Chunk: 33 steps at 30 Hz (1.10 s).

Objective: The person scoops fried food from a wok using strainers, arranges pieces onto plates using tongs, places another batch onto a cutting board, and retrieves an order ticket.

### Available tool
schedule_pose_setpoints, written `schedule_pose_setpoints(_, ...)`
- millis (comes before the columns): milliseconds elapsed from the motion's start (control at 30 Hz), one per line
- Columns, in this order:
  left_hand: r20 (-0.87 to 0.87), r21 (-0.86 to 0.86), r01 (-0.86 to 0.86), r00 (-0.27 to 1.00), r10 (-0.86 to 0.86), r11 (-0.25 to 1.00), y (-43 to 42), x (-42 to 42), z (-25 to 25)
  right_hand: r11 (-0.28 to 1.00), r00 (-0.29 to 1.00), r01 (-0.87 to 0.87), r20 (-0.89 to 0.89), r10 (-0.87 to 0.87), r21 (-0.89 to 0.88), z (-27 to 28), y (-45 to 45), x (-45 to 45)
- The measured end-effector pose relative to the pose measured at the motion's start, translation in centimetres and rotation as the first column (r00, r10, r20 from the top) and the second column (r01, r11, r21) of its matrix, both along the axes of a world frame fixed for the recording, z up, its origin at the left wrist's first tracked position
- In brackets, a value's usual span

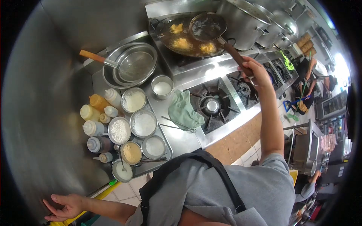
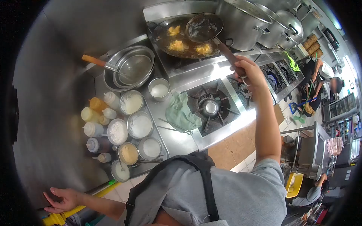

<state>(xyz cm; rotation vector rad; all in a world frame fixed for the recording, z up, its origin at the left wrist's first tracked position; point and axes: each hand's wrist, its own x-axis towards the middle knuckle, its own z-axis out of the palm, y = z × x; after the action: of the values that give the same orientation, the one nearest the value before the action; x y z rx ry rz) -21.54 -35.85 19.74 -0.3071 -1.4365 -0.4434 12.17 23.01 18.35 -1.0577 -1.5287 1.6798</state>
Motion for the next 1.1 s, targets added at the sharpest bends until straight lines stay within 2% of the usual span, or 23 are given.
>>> schedule_pose_setpoints(233,-0.021,0.022,0.046,0.999,-0.046,0.999,-0.2,-0.3,-0.1,0.997,0.989,-0.029,0.146,0.017,0.074,1.7,-3.7,3.8)
schedule_pose_setpoints(333,-0.017,0.018,0.024,1.000,-0.024,1.000,-0.4,-0.4,-0.2,0.987,0.959,-0.070,0.281,0.027,0.145,1.5,-4.9,3.8)
schedule_pose_setpoints(500,-0.026,0.002,0.016,1.000,-0.016,1.000,0.1,-0.3,0.1,0.992,0.966,-0.108,0.243,0.090,0.060,0.3,-4.6,2.9)
schedule_pose_setpoints(567,-0.035,0.007,0.040,0.999,-0.039,0.999,-0.1,-0.4,0.0,0.997,0.978,-0.048,0.200,0.059,-0.055,1.0,-5.0,2.2)
schedule_pose_setpoints(600,-0.037,0.008,0.036,0.999,-0.036,0.999,-0.1,-0.3,0.0,0.997,0.978,-0.052,0.198,0.062,-0.053,1.1,-5.1,2.2)
schedule_pose_setpoints(767,-0.009,-0.013,0.012,1.000,-0.012,1.000,-0.3,-0.1,-0.1,0.990,0.998,-0.054,0.034,0.059,-0.129,0.8,-4.7,3.1)
schedule_pose_setpoints(900,-0.009,0.022,0.044,0.999,-0.044,0.999,0.1,-0.2,-0.1,0.994,0.999,-0.025,-0.027,0.022,-0.106,0.7,-4.2,3.1)
schedule_pose_setpoints(967,-0.031,0.035,0.118,0.993,-0.117,0.992,0.2,-0.3,-0.1,0.997,1.000,-0.024,-0.021,0.022,-0.074,1.4,-3.8,2.6)
schedule_pose_setpoints(1033,-0.036,0.018,0.095,0.995,-0.094,0.995,0.2,-0.2,0.0,0.999,1.000,-0.025,-0.014,0.025,-0.046,1.7,-2.9,1.9)
schedule_pose_setpoints(1100,-0.039,0.001,0.071,0.997,-0.071,0.997,0.2,-0.2,0.1,0.998,0.999,-0.020,0.040,0.018,0.059,1.9,-1.2,0.8)
